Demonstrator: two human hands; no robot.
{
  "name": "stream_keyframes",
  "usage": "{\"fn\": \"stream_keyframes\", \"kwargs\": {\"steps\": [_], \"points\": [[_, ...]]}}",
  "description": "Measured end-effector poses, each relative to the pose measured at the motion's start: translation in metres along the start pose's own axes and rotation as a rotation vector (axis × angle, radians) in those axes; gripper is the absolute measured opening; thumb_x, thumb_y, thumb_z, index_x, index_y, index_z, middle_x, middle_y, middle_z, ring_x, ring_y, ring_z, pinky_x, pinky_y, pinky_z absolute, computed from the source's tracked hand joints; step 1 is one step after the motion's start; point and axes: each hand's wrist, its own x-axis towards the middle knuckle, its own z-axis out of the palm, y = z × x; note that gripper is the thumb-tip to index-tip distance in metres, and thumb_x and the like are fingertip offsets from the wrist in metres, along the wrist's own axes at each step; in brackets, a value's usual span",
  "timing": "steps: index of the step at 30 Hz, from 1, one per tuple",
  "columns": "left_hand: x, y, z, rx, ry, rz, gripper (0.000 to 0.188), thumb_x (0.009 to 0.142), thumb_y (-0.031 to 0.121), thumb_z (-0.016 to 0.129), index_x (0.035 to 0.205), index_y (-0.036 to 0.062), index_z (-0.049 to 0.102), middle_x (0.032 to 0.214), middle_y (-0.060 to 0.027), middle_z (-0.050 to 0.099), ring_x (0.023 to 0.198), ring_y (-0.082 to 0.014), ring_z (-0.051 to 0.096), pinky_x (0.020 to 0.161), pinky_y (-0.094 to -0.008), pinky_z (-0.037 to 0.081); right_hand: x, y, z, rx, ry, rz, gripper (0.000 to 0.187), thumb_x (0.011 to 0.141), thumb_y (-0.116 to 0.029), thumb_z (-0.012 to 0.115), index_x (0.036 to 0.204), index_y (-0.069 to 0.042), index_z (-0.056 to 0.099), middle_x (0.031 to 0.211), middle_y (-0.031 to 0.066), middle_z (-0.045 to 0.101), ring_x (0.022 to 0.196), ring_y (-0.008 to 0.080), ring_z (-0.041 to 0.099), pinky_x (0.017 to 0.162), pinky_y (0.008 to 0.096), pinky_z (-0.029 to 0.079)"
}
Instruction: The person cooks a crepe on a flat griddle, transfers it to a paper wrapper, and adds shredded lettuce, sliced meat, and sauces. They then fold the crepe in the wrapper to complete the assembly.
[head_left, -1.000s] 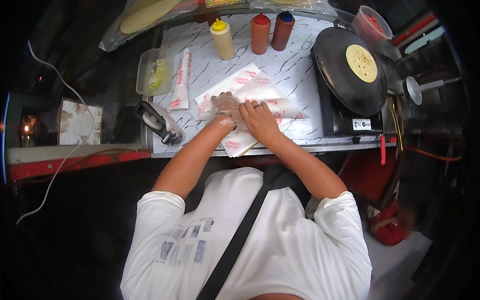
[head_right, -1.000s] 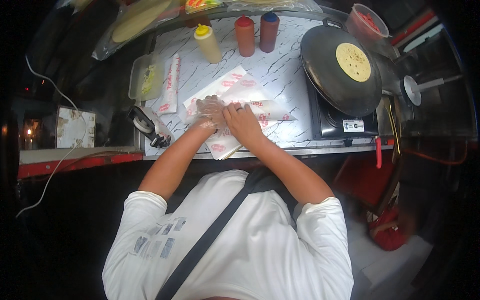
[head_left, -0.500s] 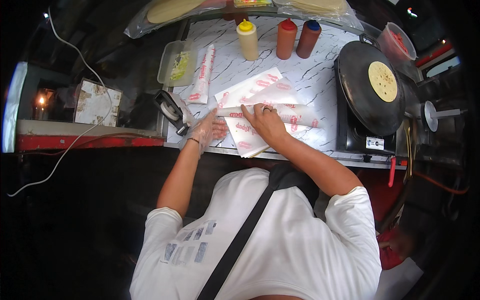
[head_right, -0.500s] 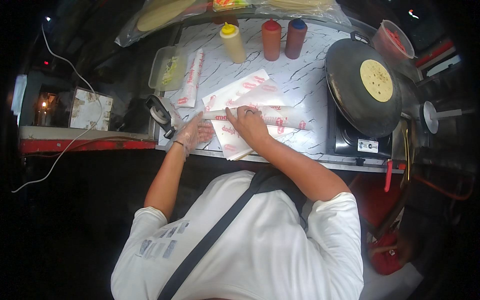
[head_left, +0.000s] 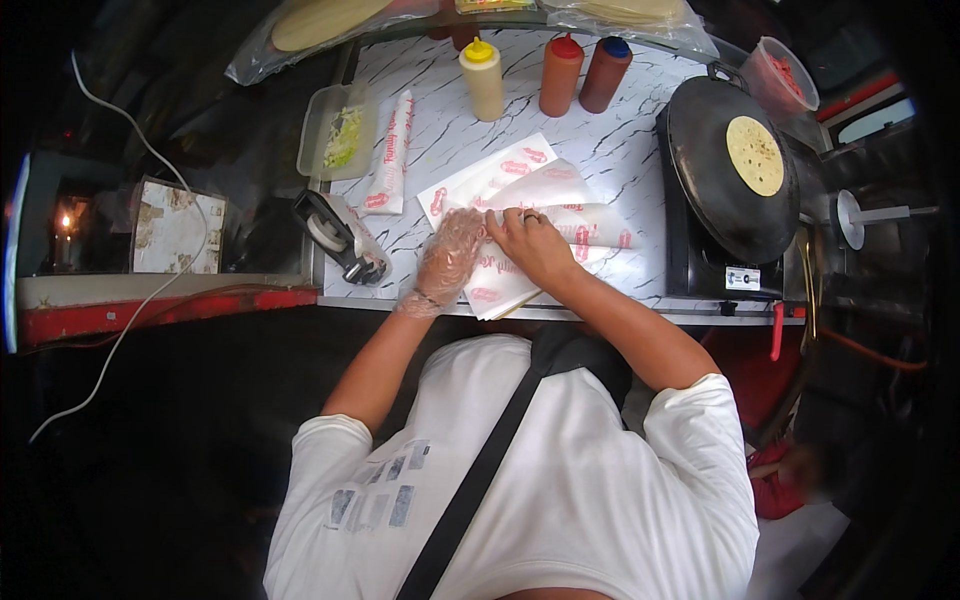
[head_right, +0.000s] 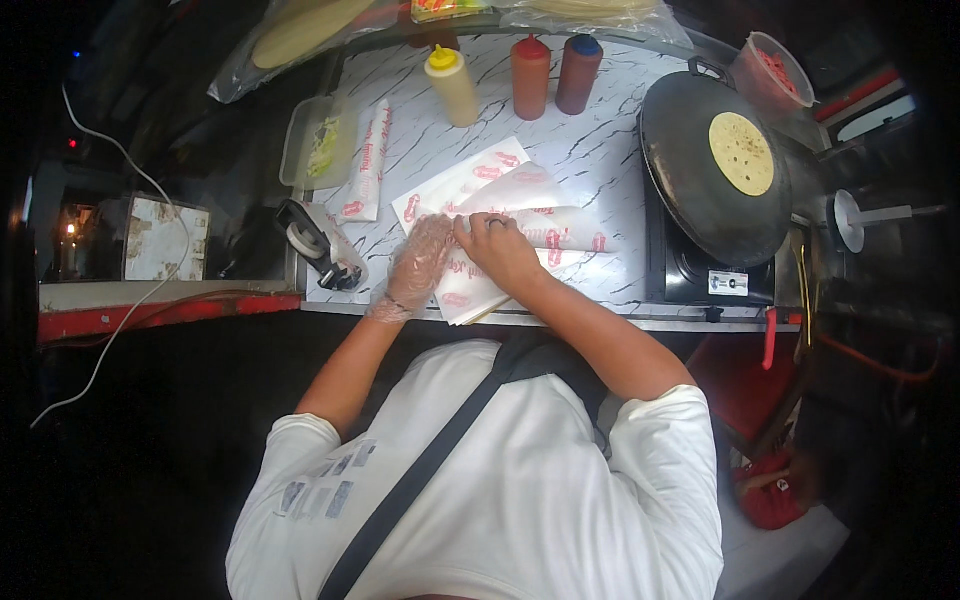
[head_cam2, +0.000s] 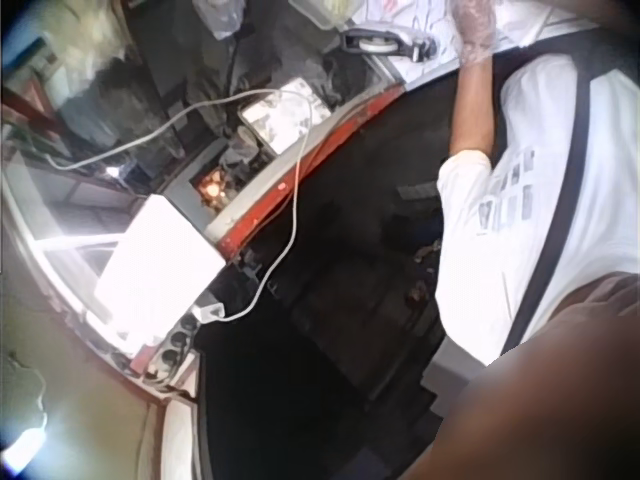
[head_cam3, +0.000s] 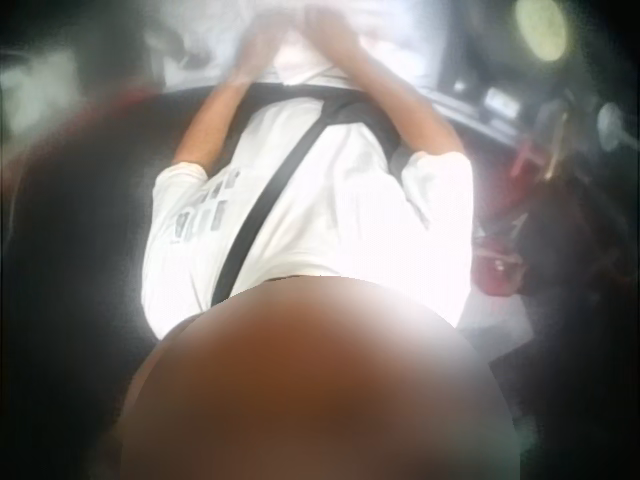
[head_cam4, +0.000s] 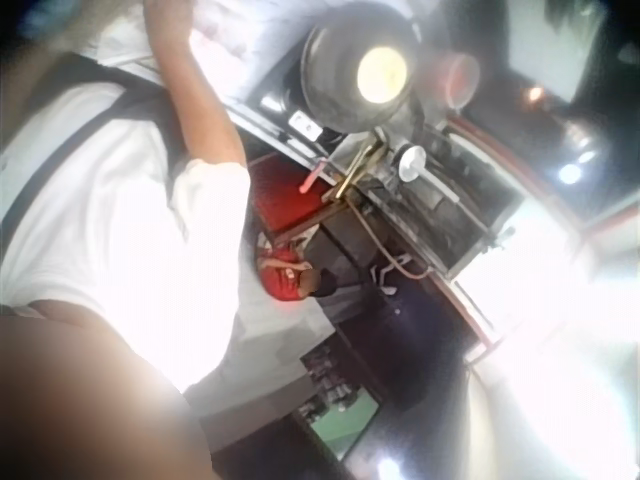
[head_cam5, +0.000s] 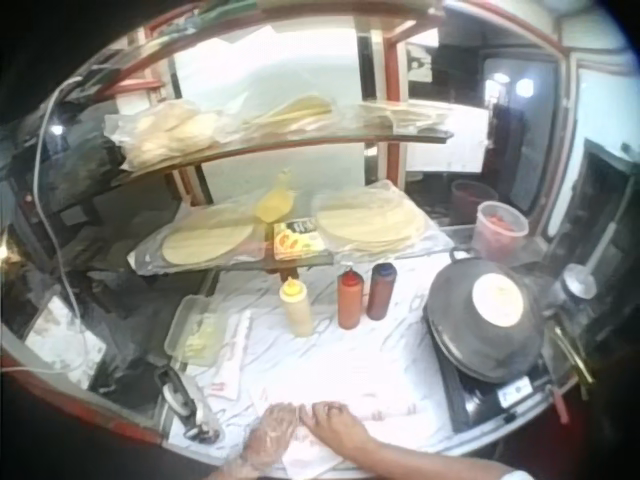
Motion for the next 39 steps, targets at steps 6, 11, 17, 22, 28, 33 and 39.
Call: {"fn": "stream_keyframes", "kwargs": {"steps": [6,11,17,22,28,33,39], "points": [[0.017,-0.042,-0.002,-0.5,-0.132,-0.196,0.022,0.093,0.007,0.066,0.113,0.003,0.059,0.105,-0.0152,0.071,0.101,-0.0298,0.069,0.093,-0.0386,0.053,0.007,0.024,0.0,0.27,-0.063,0.047,0.045,0.086,-0.018,0.063,0.127,-0.001,0.055,0.103,0.0137,0.063,0.094,0.0299,0.068,0.091,0.0394,0.054],[0.041,-0.072,0.007,-0.723,-0.152,-0.456,0.016,0.094,0.013,0.07,0.095,0.0007,0.06,0.091,-0.0145,0.072,0.085,-0.0219,0.069,0.077,-0.0319,0.052,0.021,0.039,0.003,0.301,0.022,0.092,0.04,0.085,-0.017,0.062,0.122,-0.002,0.057,0.119,0.0184,0.062,0.113,0.0393,0.061,0.11,0.0567,0.036],[0.055,-0.076,0.014,-0.203,0.137,-0.12,0.016,0.086,0.013,0.074,0.097,0.0038,0.067,0.094,-0.0114,0.065,0.091,-0.0273,0.062,0.081,-0.0378,0.049,0.034,0.05,0.008,0.191,-0.007,0.099,0.043,0.078,-0.026,0.077,0.113,-0.004,0.063,0.12,0.0151,0.056,0.126,0.0348,0.05,0.113,0.061,0.031],[0.039,-0.052,-0.001,-0.049,0.147,-0.023,0.029,0.083,0.019,0.077,0.107,0.0063,0.066,0.1,-0.0121,0.065,0.097,-0.0335,0.059,0.085,-0.0452,0.048,0.041,0.053,0.007,0.203,-0.068,0.105,0.042,0.077,-0.03,0.078,0.109,-0.006,0.065,0.111,0.0123,0.055,0.118,0.0312,0.053,0.111,0.0583,0.033],[0.004,-0.038,-0.008,-0.029,0.0,-0.094,0.032,0.086,0.021,0.073,0.113,0.0065,0.063,0.104,-0.0126,0.065,0.097,-0.0347,0.059,0.086,-0.0469,0.047,0.026,0.053,0.006,0.357,-0.06,0.051,0.035,0.086,-0.027,0.071,0.112,-0.006,0.064,0.112,0.0116,0.058,0.12,0.0333,0.053,0.113,0.0599,0.029],[0.003,-0.037,-0.004,0.112,-0.099,-0.313,0.024,0.095,0.021,0.061,0.112,0.0058,0.065,0.102,-0.0128,0.068,0.097,-0.0323,0.06,0.087,-0.0463,0.045,0.029,0.048,0.01,0.284,0.084,0.05,0.039,0.088,-0.025,0.064,0.124,-0.008,0.063,0.117,0.013,0.06,0.128,0.0346,0.05,0.114,0.0625,0.028],[0.054,0.012,0.017,0.419,-0.024,-0.016,0.065,0.09,0.035,0.065,0.146,0.0067,0.047,0.125,-0.0117,0.055,0.111,-0.0274,0.053,0.086,-0.0543,0.043,-0.005,0.059,0.002,0.45,0.211,0.39,0.042,0.084,-0.014,0.068,0.125,-0.007,0.062,0.127,0.017,0.057,0.121,0.037,0.053,0.103,0.0509,0.042]]}}
